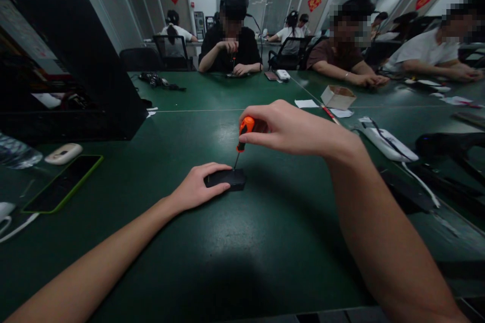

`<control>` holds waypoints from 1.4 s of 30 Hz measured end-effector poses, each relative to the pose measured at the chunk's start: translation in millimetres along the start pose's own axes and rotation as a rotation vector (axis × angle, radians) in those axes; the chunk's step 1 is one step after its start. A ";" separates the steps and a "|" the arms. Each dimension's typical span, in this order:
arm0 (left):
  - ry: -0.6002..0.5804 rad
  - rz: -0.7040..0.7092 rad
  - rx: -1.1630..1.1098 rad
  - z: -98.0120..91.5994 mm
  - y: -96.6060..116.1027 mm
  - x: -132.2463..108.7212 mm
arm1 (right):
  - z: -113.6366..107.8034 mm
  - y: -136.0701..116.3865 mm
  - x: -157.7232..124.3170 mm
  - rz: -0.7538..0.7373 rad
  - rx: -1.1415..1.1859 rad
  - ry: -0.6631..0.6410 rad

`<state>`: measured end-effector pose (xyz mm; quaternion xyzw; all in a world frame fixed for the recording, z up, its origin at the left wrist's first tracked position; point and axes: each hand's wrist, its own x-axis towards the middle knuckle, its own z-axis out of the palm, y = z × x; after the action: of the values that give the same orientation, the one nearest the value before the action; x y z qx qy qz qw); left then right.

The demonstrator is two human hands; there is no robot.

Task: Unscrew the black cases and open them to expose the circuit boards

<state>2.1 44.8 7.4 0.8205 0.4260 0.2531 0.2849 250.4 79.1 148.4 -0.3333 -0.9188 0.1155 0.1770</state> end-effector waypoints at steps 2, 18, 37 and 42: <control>0.000 0.008 0.004 0.3 -0.8 -0.4 | 1.0 -0.1 0.3 -0.003 0.004 -0.014; 0.024 0.045 0.030 2.3 2.1 -1.4 | 0.2 -7.6 -2.3 -0.004 -0.095 -0.007; 0.060 0.058 0.052 5.6 1.8 -4.4 | 9.0 -3.0 -0.1 -0.013 -0.134 0.050; 0.077 0.046 0.028 5.9 3.3 -4.9 | 12.9 -5.3 0.2 -0.054 -0.062 0.034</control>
<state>5.4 37.7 4.6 0.8236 0.4211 0.2852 0.2509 242.0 74.1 138.4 -0.3159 -0.9274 0.0763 0.1852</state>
